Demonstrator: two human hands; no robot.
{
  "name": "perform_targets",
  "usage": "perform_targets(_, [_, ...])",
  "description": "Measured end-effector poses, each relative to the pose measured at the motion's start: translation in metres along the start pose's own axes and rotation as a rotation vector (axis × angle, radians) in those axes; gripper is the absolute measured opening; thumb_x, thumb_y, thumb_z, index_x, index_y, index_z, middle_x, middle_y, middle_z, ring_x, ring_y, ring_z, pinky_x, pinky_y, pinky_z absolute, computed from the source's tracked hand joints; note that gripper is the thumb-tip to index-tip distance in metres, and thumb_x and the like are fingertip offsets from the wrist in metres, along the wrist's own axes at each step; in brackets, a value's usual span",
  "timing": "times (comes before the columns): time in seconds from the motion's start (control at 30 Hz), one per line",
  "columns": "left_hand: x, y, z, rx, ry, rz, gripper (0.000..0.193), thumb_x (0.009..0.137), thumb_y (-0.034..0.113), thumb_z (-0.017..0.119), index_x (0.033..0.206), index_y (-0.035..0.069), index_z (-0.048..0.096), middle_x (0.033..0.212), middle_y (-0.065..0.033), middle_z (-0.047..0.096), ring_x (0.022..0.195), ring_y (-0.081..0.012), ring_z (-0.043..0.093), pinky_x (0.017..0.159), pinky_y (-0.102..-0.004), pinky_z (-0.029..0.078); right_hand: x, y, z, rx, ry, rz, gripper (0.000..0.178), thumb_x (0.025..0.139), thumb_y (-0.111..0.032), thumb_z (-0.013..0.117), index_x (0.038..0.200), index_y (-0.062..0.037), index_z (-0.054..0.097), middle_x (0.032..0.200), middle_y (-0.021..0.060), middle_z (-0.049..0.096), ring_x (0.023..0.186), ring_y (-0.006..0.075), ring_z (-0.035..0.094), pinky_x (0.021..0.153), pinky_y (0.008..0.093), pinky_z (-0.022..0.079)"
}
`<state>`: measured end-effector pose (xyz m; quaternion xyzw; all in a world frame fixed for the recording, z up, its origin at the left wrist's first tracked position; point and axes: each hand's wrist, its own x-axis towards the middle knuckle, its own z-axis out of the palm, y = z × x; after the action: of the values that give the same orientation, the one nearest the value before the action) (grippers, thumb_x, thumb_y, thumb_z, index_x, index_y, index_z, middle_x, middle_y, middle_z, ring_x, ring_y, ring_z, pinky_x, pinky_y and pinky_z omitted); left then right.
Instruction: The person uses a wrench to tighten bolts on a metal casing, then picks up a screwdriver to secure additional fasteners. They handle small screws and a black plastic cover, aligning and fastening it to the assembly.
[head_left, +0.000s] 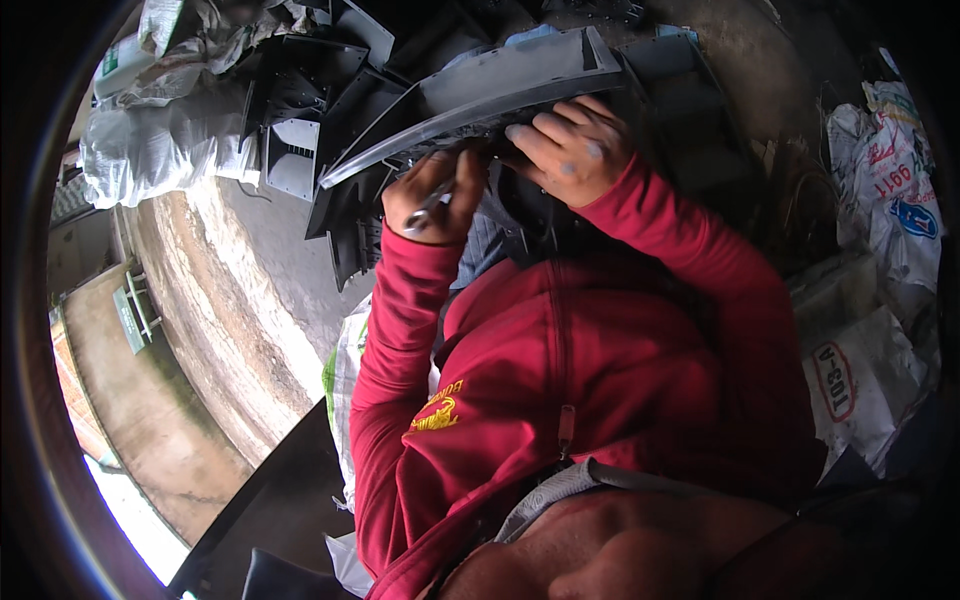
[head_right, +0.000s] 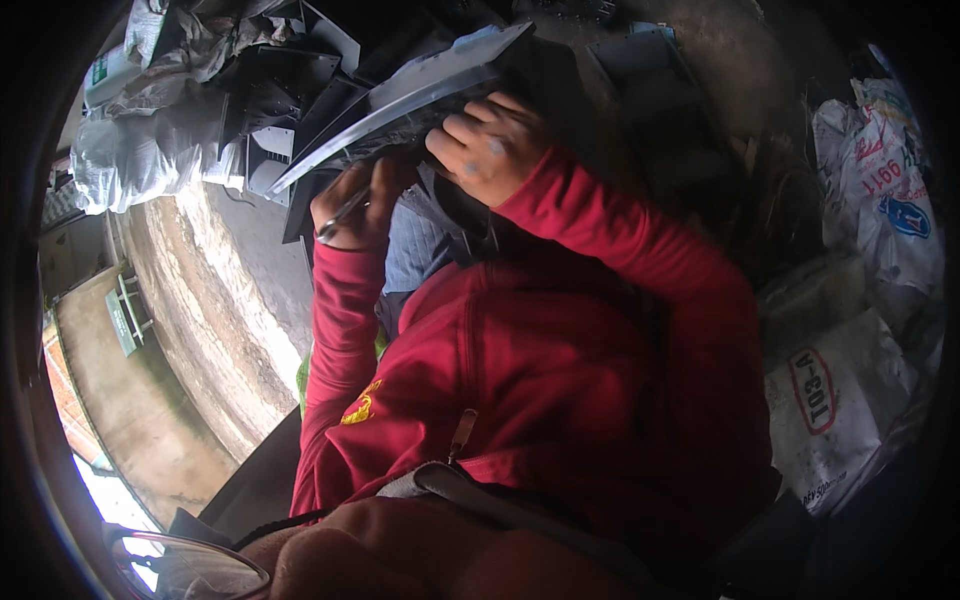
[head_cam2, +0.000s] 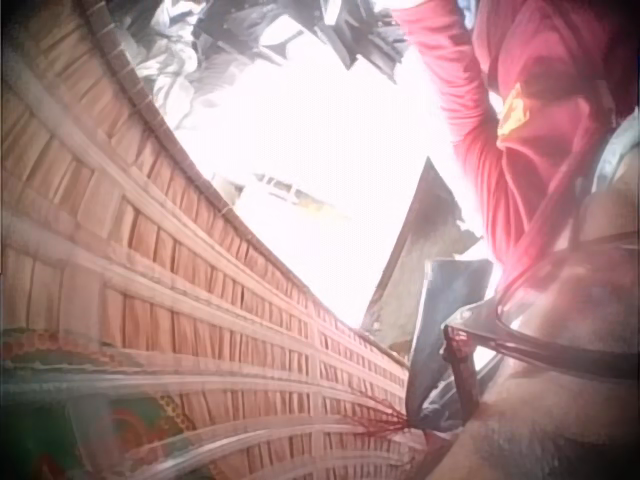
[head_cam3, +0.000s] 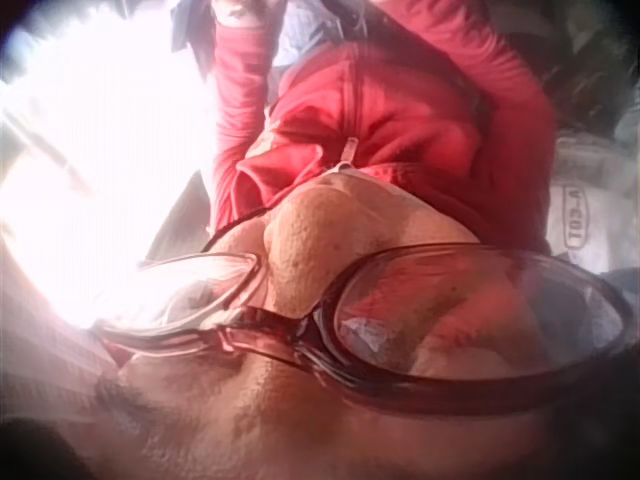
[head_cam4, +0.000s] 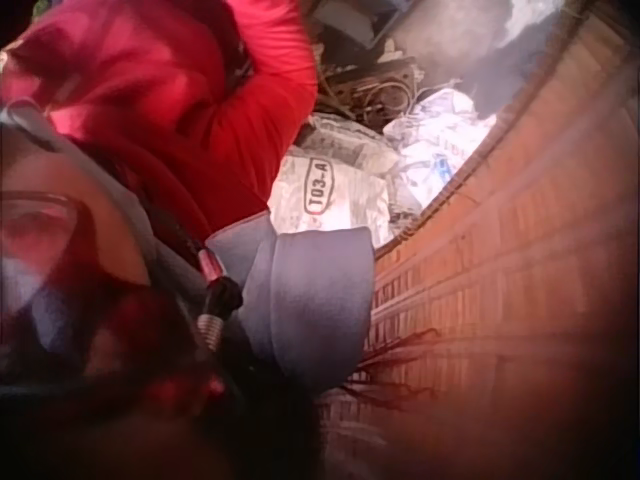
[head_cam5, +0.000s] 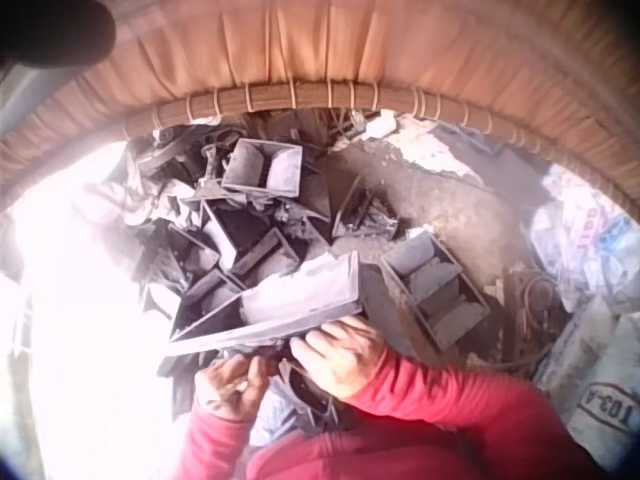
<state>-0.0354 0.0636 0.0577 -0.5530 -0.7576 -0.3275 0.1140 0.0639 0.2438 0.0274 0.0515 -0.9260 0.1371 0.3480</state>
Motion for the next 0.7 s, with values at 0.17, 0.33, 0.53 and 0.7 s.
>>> perform_targets(0.17, [-0.025,-0.001,-0.001,-0.906,0.046,-0.799,0.037,0.101,0.026,0.054,0.115,-0.007,0.064,0.091,-0.0144,0.072,0.076,-0.0187,0.069,0.061,-0.0272,0.056,0.003,-0.001,0.002,0.007,0.051,-0.027,0.028,0.065,-0.027,0.08,0.076,-0.0151,0.057,0.07,-0.0014,0.054,0.07,0.0176,0.059,0.069,0.0324,0.047])
perform_targets(0.33, [-0.009,0.02,-0.013,-0.445,0.05,-0.565,0.026,0.096,0.018,0.06,0.107,-0.004,0.068,0.083,-0.0119,0.071,0.07,-0.0192,0.07,0.06,-0.0274,0.055,0.005,-0.002,-0.003,0.004,0.049,0.002,0.026,0.067,-0.027,0.078,0.077,-0.0147,0.057,0.073,-0.0006,0.056,0.073,0.0185,0.061,0.071,0.0341,0.047])
perform_targets(0.53, [0.009,0.029,-0.004,0.232,-0.044,-0.001,0.014,0.083,0.012,0.067,0.096,0.008,0.069,0.085,-0.0082,0.068,0.066,-0.0264,0.066,0.056,-0.035,0.054,0.004,-0.003,-0.001,0.03,0.031,0.009,0.02,0.069,-0.023,0.074,0.081,-0.014,0.06,0.075,0.0009,0.058,0.076,0.021,0.061,0.075,0.0355,0.048])
perform_targets(0.7, [0.029,0.039,-0.001,0.269,-0.265,-0.155,0.015,0.08,0.016,0.069,0.092,0.01,0.063,0.072,-0.0078,0.059,0.057,-0.0298,0.061,0.049,-0.0387,0.049,0.001,0.001,0.0,0.04,0.029,0.025,0.026,0.067,-0.024,0.076,0.087,-0.0137,0.064,0.079,0.001,0.06,0.079,0.0216,0.062,0.077,0.0364,0.048])
